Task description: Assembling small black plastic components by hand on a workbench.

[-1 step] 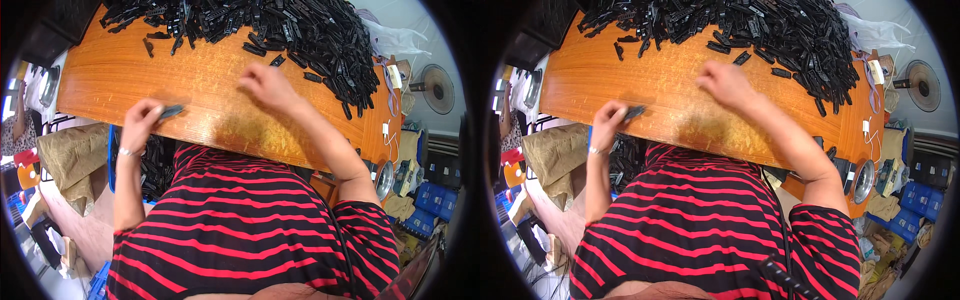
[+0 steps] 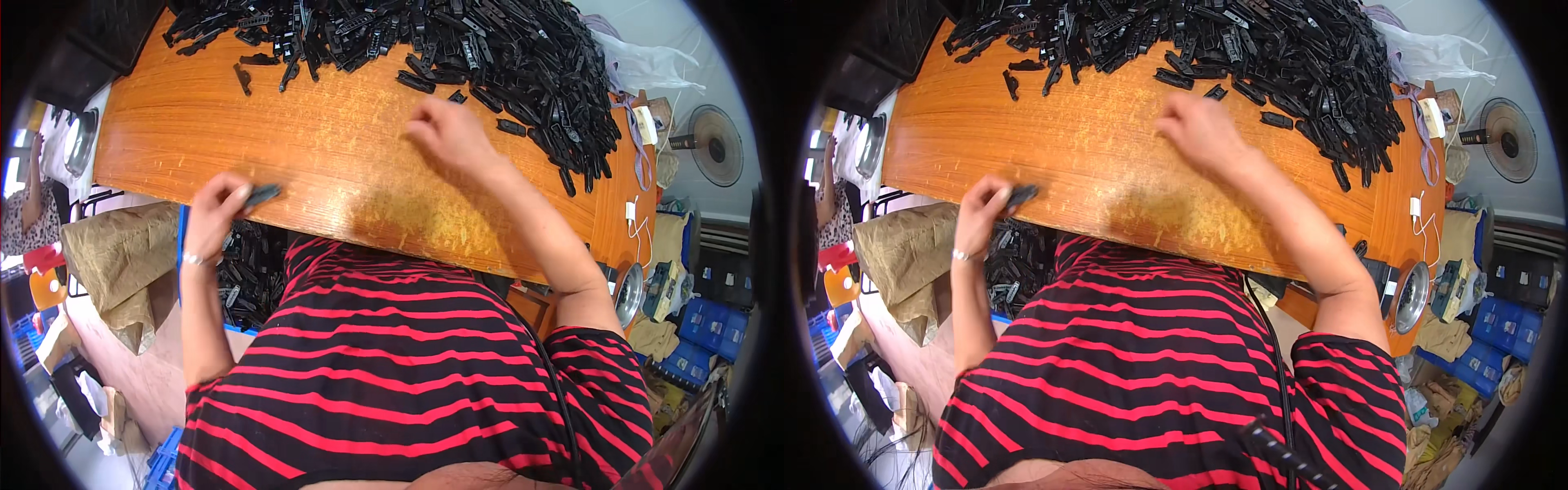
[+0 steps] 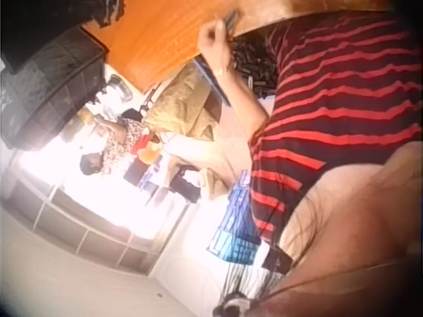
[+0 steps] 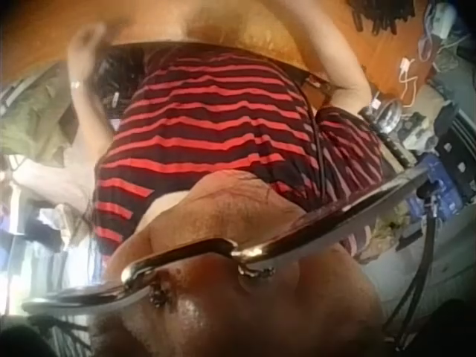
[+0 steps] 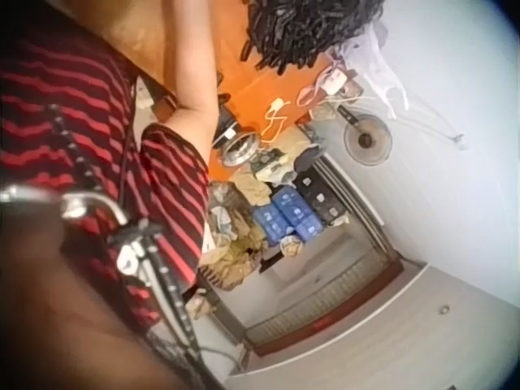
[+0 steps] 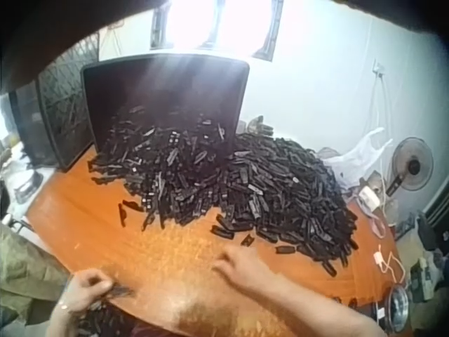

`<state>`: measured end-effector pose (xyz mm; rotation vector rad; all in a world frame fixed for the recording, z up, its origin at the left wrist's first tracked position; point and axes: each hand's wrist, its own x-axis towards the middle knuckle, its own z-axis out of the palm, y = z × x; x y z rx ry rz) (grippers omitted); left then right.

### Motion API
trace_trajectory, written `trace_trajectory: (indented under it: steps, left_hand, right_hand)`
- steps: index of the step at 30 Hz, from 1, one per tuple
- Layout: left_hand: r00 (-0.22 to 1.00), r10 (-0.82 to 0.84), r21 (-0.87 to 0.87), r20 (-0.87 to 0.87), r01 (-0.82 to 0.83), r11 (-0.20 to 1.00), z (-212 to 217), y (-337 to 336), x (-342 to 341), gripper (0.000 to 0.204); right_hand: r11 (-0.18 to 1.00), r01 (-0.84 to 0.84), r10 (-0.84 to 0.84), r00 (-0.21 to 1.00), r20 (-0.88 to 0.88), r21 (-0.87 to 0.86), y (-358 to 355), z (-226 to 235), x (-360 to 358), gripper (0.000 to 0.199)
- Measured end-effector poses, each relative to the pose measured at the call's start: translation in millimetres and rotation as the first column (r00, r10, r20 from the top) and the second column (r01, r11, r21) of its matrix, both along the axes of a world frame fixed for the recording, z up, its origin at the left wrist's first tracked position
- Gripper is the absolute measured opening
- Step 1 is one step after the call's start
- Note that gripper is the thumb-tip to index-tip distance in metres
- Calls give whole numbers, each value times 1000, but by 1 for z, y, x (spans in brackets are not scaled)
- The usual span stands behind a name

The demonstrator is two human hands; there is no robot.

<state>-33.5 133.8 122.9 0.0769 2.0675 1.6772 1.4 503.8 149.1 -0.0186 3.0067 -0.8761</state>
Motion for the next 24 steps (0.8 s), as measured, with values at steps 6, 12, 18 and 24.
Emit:
trace_trajectory:
  steps: [6,12,18,24]
  left_hand:
    - [988,-45,-382,-150,-16,924,-1,-66,8,18]
    - [891,-84,-597,-447,-227,769,-8,-10,-30,19]
    - [614,-188,-464,-767,-328,822,-10,94,-92,27]
    - [664,-234,-591,-710,-380,711,-23,135,-127,28]
  right_hand:
    - [923,74,24,968,-249,378,62,-14,-3,21]
    - [946,84,-28,983,-182,312,48,-18,-13,22]
    - [969,12,36,981,-189,247,-2,-34,-24,24]
    - [983,-39,71,981,-181,177,-48,-43,-30,19]
